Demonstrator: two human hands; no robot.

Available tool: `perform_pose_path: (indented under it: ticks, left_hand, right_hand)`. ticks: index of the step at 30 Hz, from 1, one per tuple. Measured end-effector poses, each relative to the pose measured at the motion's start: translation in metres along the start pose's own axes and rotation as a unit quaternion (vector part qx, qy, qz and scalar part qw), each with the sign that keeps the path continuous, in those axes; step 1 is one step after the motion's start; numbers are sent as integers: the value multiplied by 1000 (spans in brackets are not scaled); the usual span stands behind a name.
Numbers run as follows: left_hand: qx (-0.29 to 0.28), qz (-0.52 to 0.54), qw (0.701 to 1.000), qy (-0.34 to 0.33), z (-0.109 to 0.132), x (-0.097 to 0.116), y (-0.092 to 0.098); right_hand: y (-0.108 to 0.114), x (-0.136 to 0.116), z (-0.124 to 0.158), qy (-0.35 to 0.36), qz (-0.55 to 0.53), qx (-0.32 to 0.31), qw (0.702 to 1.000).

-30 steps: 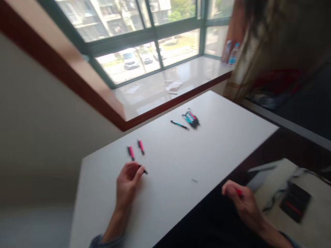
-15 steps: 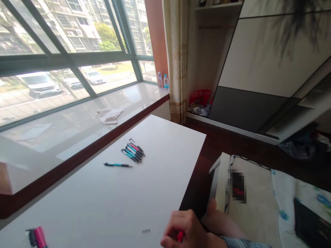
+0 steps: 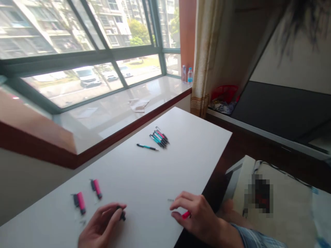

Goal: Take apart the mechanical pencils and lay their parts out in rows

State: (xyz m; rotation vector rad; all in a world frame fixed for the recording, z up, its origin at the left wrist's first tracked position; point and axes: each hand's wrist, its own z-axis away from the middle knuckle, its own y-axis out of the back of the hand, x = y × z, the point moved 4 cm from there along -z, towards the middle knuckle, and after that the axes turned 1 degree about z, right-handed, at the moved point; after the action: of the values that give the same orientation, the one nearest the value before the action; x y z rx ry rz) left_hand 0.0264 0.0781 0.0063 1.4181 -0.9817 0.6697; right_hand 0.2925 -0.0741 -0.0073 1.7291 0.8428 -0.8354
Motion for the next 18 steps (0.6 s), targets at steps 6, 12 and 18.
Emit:
perform_pose_path:
  ticks: [6, 12, 18]
  left_hand:
    - [-58, 71, 993, 71, 29, 2, 23]
    - [-47, 84, 991, 88, 69, -8, 48]
    - [-32, 85, 992, 84, 87, -11, 70]
  right_hand:
    - [-25, -20, 0, -26, 65, -102, 992]
    - [-21, -24, 13, -23, 117, -84, 989]
    - [-24, -26, 10, 12, 182, -67, 981]
